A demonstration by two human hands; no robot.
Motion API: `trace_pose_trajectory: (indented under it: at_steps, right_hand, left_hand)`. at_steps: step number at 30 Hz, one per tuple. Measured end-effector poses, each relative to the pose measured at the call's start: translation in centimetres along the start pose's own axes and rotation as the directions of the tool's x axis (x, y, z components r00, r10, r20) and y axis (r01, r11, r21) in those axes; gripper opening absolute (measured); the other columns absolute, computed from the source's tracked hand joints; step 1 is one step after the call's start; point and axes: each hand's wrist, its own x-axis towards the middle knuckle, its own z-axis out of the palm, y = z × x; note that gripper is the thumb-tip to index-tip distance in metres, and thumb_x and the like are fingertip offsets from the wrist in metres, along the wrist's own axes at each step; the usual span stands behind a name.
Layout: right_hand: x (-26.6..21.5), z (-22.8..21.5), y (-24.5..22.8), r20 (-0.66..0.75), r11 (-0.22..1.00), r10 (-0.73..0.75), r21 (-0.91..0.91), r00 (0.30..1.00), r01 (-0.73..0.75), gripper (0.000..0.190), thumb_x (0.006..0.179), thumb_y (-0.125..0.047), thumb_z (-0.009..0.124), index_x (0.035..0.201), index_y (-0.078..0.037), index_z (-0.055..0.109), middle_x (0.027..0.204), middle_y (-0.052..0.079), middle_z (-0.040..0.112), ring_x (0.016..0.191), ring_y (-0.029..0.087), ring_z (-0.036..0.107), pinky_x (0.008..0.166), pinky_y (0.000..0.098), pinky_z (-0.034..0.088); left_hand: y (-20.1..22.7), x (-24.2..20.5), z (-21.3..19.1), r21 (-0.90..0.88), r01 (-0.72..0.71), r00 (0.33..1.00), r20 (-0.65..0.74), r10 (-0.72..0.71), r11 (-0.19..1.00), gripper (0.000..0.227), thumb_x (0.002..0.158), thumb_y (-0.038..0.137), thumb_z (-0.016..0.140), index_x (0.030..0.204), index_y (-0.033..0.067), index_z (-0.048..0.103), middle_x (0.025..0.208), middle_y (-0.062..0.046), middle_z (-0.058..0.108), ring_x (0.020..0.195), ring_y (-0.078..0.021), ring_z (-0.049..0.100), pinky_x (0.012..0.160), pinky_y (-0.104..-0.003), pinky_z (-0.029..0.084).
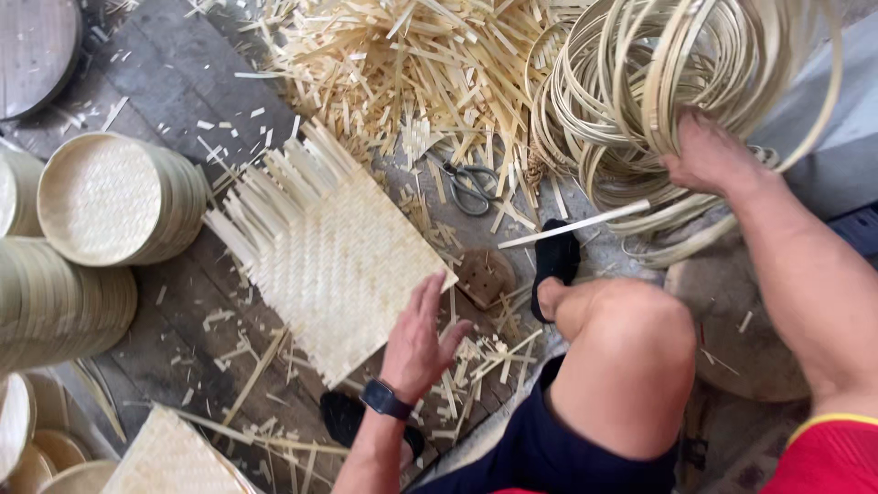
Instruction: The person assembles a woven bamboo tray by placing a circular rim over a woven sheet, trimming the excess material with shears, and inserting a circular wooden base into the center.
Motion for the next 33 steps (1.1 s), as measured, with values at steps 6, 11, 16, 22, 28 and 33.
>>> trace_pose_trajectory:
  at_steps: [6, 11, 16, 22, 28, 33]
  right_hand:
    - [-2.6, -6.2, -5.5, -0.058, 0.935, 0.288, 0.23, 0.956, -0.268, 0.049, 0.091, -0.027, 0.083, 0.124, 0.003, 0.061, 0.118, 0.022, 0.071, 0.107, 0.033, 0.069, 0.096, 0.0454, 0.054]
    - [-2.7, -6.8, -3.9, -0.257, 0.872, 0.241, 0.48, 0.936, -0.092, 0.012, 0.117, -0.017, 0.062, 0.111, -0.006, 0.061, 0.101, 0.012, 0.072, 0.092, 0.019, 0.074, 0.085, 0.0351, 0.062]
    - [-3.2, -9.8, -7.0, -0.675, 0.997, -0.075, -0.054, 0.734, 0.052, 0.009, 0.112, 0.0, 0.058, 0.106, 0.0, 0.052, 0.089, 0.014, 0.064, 0.081, 0.028, 0.068, 0.075, 0.0423, 0.06]
    - [-1.4, -14.3, -19.2, -0.331, 0.757, -0.649, -0.365, 0.685, 0.541, 0.014, 0.094, 0.007, 0.053, 0.1, -0.005, 0.056, 0.083, 0.009, 0.055, 0.077, 0.025, 0.063, 0.069, 0.0388, 0.057]
    - [-1.6, -12.6, -33.0, -0.027, 0.16, -0.986, -0.423, 0.164, 0.892, 0.018, 0.093, -0.029, 0.066, 0.099, -0.012, 0.061, 0.091, 0.004, 0.063, 0.091, 0.02, 0.063, 0.089, 0.0402, 0.054]
    - [3.3, -12.9, -34.6, -0.575, 0.469, -0.764, -0.182, 0.293, 0.864, 0.038, 0.111, -0.042, 0.052, 0.105, -0.006, 0.058, 0.106, 0.013, 0.061, 0.104, 0.028, 0.06, 0.099, 0.045, 0.048]
  left_hand:
    - [0.4, -2.3, -4.2, 0.136, 0.078, 0.997, -0.018, -0.076, 0.988, 0.084, 0.084, 0.037, 0.079, 0.15, 0.0056, 0.038, 0.149, -0.027, 0.046, 0.127, -0.0405, 0.055, 0.102, -0.048, 0.048]
    - [0.7, -2.7, -6.6, 0.118, 0.038, 0.992, -0.121, -0.024, 0.992, 0.077, 0.085, 0.035, 0.078, 0.147, 0.004, 0.044, 0.146, -0.022, 0.053, 0.124, -0.0393, 0.06, 0.101, -0.044, 0.051]
    - [-0.2, -2.4, -7.6, 0.089, 0.102, 0.987, -0.132, -0.089, 0.991, 0.072, 0.084, 0.036, 0.079, 0.144, 0.007, 0.051, 0.144, -0.019, 0.055, 0.122, -0.0372, 0.061, 0.099, -0.045, 0.052]
    - [-3.4, 2.1, -9.9, -0.709, 0.179, 0.912, -0.141, -0.385, 0.682, 0.06, 0.092, 0.041, 0.067, 0.143, 0.0105, 0.06, 0.136, -0.017, 0.069, 0.115, -0.0287, 0.069, 0.096, -0.04, 0.061]
    - [-9.2, 3.1, -13.1, -0.925, -0.338, 0.878, -0.242, -0.412, -0.176, 0.041, 0.107, 0.037, 0.062, 0.127, 0.0014, 0.066, 0.076, 0.0, 0.06, 0.064, -0.0092, 0.055, 0.051, -0.023, 0.043]
    - [-12.7, -1.0, -12.7, -0.919, -0.362, 0.788, -0.215, -0.576, -0.153, 0.034, 0.103, 0.033, 0.063, 0.118, 0.0034, 0.066, 0.062, 0.006, 0.046, 0.052, -0.0048, 0.038, 0.044, -0.021, 0.03]
